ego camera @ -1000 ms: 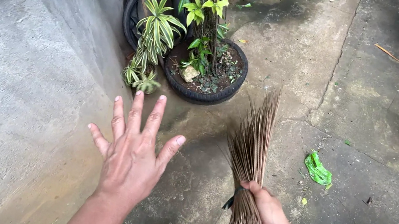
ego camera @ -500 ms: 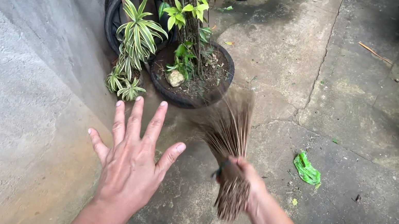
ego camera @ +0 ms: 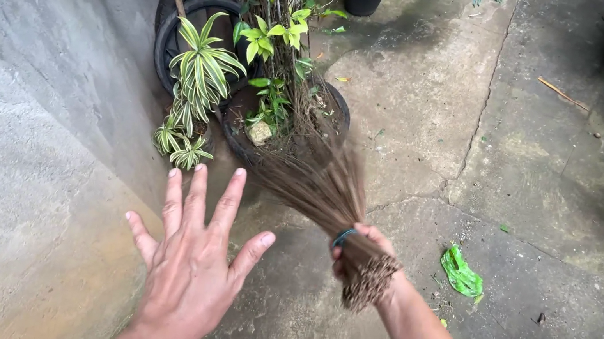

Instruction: The person sweeps a concrete walkway and around potted plants using a broom made of sticks. They use the broom to push a green leaf and other debris along the ground.

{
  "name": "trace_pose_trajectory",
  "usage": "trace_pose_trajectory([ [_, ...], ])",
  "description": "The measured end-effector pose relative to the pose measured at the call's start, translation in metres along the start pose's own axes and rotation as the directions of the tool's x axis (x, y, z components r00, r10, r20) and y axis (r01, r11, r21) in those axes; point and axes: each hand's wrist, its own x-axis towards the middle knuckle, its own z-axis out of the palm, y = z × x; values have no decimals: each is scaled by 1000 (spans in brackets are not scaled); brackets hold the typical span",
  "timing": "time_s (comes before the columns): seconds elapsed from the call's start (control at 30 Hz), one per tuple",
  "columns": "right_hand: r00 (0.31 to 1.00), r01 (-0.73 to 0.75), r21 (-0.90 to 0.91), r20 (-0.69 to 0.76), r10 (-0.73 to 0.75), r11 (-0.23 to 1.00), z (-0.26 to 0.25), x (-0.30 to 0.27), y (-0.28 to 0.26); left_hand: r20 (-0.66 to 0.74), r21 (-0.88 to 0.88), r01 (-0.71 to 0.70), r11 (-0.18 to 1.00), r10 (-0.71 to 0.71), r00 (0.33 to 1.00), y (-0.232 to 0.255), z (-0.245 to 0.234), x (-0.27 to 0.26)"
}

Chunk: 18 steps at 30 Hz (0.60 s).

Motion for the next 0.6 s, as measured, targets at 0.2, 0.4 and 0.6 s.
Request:
trace_pose_trajectory([
  [0.2, 982, 143, 133, -142, -124, 981, -10, -24, -28, 41, 38, 30, 999, -31, 999, -3, 1, 1],
  [0.4, 887, 213, -193, -372, -272, 958, 53, -73, 18, 79, 46, 53, 998, -57, 995, 8, -2, 5],
  [0.6, 894, 225, -297, -316, -318, 928, 53, -64, 31, 36, 13, 14, 1000, -15, 999, 10, 5, 10],
])
